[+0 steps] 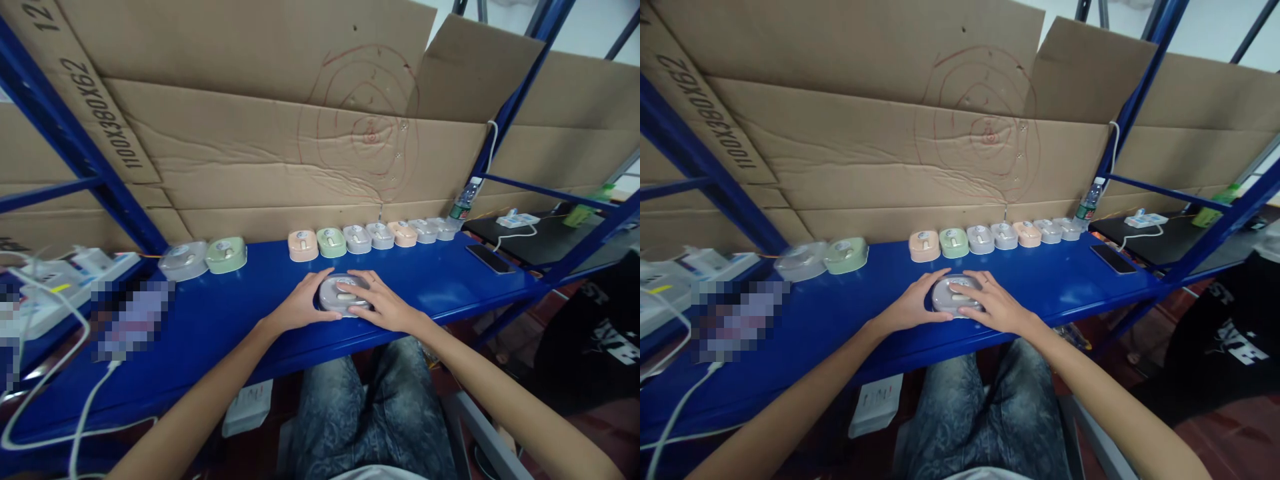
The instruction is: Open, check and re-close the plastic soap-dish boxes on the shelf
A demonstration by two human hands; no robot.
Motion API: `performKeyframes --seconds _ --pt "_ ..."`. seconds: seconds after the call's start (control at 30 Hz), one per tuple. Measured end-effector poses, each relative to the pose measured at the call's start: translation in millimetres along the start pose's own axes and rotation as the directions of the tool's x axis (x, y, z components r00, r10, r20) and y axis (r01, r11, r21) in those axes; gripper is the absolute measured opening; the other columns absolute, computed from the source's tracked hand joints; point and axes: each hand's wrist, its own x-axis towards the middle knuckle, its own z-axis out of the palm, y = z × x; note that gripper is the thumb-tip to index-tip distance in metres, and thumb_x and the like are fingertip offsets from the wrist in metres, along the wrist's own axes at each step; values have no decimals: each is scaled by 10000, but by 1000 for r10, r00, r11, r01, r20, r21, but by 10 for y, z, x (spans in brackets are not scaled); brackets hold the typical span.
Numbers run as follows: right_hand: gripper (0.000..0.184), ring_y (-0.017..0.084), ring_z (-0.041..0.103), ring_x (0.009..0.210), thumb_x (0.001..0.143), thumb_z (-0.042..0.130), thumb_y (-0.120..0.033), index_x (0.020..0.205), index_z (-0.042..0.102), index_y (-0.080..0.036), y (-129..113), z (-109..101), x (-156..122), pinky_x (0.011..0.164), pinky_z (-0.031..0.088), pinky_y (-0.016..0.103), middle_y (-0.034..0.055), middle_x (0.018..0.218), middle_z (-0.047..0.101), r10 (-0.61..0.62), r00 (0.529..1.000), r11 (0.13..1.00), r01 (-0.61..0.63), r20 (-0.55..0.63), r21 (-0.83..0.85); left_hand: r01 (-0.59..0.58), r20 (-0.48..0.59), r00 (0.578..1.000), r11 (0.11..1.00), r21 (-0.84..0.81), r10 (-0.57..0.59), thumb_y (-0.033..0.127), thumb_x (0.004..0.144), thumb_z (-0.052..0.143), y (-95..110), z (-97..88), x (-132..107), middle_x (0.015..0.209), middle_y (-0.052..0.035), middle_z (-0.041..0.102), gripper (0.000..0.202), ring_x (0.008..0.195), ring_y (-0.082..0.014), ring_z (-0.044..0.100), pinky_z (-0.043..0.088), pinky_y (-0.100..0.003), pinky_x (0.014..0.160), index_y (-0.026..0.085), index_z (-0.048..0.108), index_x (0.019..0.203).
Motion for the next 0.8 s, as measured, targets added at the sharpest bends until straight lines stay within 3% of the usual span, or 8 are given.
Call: performKeyframes --seconds 0.17,0.33,0.5,0.6,0.7,0.8 --pt "582 346 365 1540 1061 600 -487 1616 474 -363 -8 32 -13 1238 375 593 122 1668 392 17 999 997 -14 -34 74 -23 -5 1000 999 26 23 516 791 885 8 6 -8 1568 -141 533 1053 1439 -380 502 415 -537 1204 262 347 1660" --pt "520 305 400 1539 1053 612 -512 1544 566 -348 41 81 11 1269 342 554 107 1624 463 99 992 951 -71 -80 302 -177 -5 984 975 133 179 532 896 807 17 11 -59 1564 -121 528 951 1446 -340 483 418 -522 1221 298 317 1677" --pt "563 256 433 1540 1043 596 -576 1558 536 -358 126 95 9 1312 297 487 64 1616 511 256 962 791 -153 -93 592 -295 -11 947 884 363 320 480 974 733 114 -15 -75 1694 -132 364 756 1574 -363 327 335 -572 1279 303 407 1633" --pt "581 272 491 1505 1015 581 -660 1510 581 -355 196 129 -6 1308 307 506 54 1609 544 469 877 587 -226 -99 777 -359 59 926 817 451 374 354 1046 623 240 -33 -156 1700 -110 377 609 1583 -332 317 338 -545 1284 293 421 1617" --pt "632 303 602 1397 950 615 -745 1408 660 -313 280 195 -10 1247 410 527 95 1510 635 655 751 367 -217 -86 905 -265 28 952 779 569 304 292 1032 586 416 -62 -419 1623 -150 450 596 1504 -357 405 405 -550 1225 246 438 1607" --pt "608 301 634 1353 923 662 -741 1328 703 -289 332 249 -6 1229 436 518 104 1444 680 676 731 356 -213 -94 910 -13 -109 985 696 718 130 248 991 570 576 -134 -789 1428 -201 557 572 1304 -404 534 513 -562 1047 185 511 1556"
